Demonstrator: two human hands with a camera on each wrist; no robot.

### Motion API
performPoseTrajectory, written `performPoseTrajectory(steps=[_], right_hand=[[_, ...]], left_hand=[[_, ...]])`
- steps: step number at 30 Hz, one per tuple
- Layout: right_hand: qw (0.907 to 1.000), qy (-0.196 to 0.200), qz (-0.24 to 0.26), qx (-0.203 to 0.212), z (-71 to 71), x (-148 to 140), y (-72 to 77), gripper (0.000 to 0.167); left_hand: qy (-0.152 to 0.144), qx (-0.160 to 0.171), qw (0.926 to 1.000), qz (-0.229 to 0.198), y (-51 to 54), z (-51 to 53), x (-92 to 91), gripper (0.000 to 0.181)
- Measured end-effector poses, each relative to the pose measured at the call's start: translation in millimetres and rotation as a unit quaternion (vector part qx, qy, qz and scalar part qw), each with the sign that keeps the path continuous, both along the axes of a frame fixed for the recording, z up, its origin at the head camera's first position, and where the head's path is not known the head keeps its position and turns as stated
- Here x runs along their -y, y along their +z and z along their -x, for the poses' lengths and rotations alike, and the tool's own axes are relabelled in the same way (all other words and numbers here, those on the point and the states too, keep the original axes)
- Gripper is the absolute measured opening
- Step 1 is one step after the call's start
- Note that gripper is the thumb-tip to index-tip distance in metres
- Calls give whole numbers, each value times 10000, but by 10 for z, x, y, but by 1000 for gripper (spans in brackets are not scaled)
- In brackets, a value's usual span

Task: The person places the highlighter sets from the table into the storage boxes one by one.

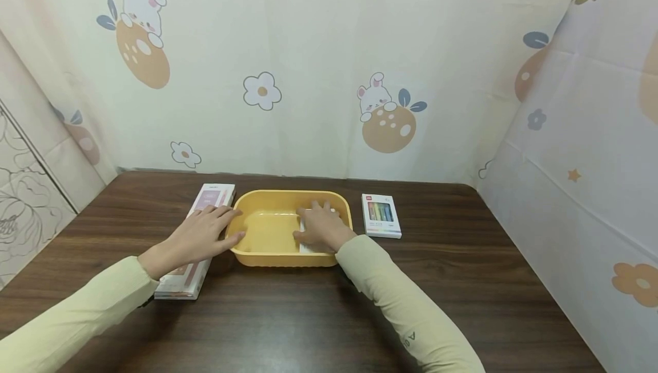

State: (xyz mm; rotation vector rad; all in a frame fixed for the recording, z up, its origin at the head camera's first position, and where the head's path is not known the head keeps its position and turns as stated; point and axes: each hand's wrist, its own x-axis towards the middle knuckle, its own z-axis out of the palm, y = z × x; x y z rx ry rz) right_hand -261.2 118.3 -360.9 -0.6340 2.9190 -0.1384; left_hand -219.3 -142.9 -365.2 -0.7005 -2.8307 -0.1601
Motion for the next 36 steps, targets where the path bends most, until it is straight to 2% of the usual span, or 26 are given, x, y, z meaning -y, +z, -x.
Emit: performPoseTrajectory(steps=[21,30,36], right_hand=[[9997,16,-130,-193,-48,-14,68,57],[9971,195,-277,-677,-54,-39,121,56],[9959,257,-125,-859,-54,-78,162,52]], left_hand=[[-7,4,10000,8,-10,1,-3,57],[-6,3,10000,-3,-8,-2,3,57],[-9,-24,10000,16,-16,5,8,56]])
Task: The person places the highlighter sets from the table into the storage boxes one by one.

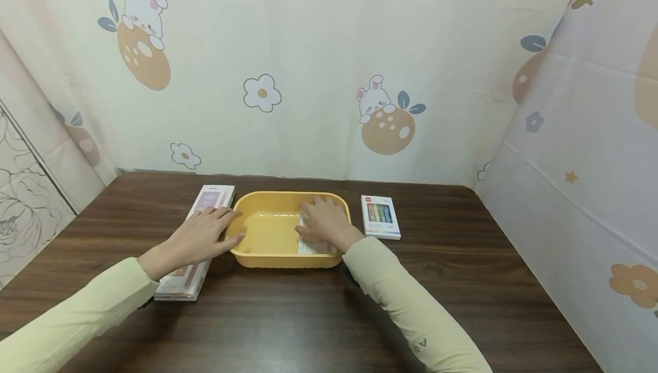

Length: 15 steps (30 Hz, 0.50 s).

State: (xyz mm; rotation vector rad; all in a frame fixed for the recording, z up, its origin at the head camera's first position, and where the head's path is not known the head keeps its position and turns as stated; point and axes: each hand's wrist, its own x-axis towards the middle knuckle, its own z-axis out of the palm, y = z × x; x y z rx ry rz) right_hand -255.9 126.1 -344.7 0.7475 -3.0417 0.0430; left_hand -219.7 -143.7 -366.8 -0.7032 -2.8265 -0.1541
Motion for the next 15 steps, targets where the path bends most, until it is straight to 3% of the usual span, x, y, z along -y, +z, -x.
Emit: performPoseTrajectory(steps=[15], right_hand=[[9994,-114,148,-286,19,-133,110,53]], left_hand=[[-1,-21,10000,-25,4,2,-3,57]])
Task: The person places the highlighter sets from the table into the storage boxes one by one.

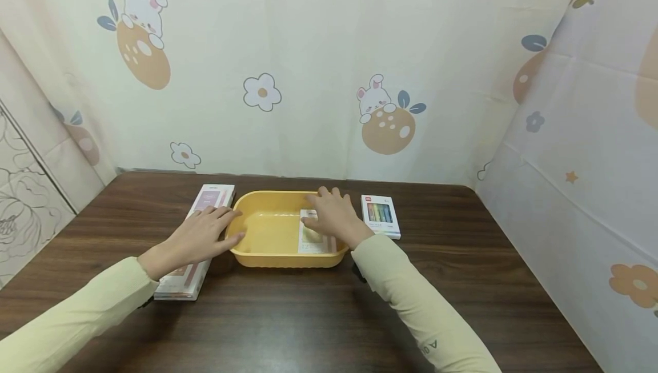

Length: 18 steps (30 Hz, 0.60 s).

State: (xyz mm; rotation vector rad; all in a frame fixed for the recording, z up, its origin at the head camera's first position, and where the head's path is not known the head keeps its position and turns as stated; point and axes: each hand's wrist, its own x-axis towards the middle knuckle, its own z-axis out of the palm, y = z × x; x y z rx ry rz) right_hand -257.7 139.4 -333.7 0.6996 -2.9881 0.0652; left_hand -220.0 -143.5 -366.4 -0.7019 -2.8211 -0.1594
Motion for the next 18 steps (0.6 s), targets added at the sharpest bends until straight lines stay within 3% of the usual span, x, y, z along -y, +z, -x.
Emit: performPoseTrajectory(steps=[18], right_hand=[[9990,-340,150,-246,-1,-333,102,50]], left_hand=[[-18,42,10000,-13,10,-6,2,58]])
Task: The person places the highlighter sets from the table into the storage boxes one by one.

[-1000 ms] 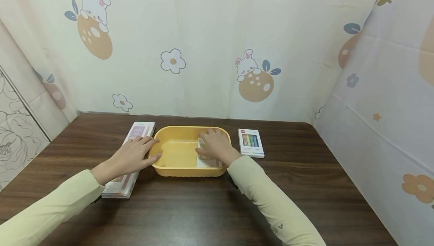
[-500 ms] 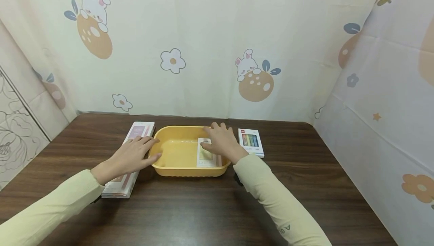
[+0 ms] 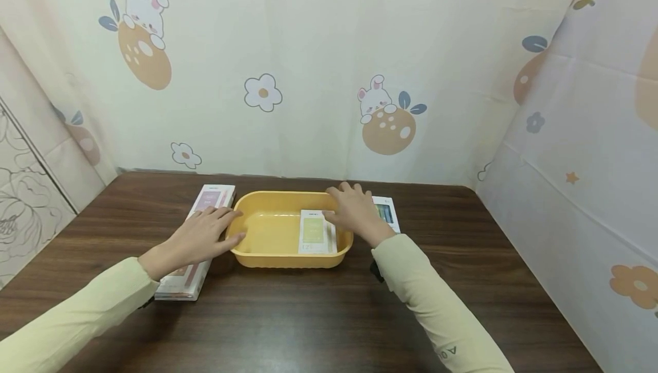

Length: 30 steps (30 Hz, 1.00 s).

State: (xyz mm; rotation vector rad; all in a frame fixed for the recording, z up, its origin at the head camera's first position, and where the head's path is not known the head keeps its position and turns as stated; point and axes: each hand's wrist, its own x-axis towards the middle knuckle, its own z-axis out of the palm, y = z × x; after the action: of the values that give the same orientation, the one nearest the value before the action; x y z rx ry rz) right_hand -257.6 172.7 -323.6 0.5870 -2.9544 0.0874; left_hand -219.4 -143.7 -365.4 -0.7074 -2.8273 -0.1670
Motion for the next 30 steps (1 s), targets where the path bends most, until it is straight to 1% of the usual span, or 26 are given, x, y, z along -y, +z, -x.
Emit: performPoseTrajectory(steps=[4,8,12,19,24,30], right_hand=[[9999,-85,78,20,17,-119,2,51],[9998,-111,115,-78,38,-249,-4,50],[9995,-215,139,-171,68,-364,-20,49],[9984,-506,265,51,91,-522,-37,49],[9974,-633,324,125,116,-626,-105,47],[9971,-682,317,131,137,-715,-189,46]], left_hand=[[1,-11,10000,5,-7,2,0,58],[-3,-38,10000,-21,-11,0,-1,57],[-15,-68,10000,-45,-11,-5,1,57],[7,-55,10000,-49,-13,-4,4,57],[21,-2,10000,-40,-13,-1,1,58],[23,-11,10000,-18,-10,1,1,58]])
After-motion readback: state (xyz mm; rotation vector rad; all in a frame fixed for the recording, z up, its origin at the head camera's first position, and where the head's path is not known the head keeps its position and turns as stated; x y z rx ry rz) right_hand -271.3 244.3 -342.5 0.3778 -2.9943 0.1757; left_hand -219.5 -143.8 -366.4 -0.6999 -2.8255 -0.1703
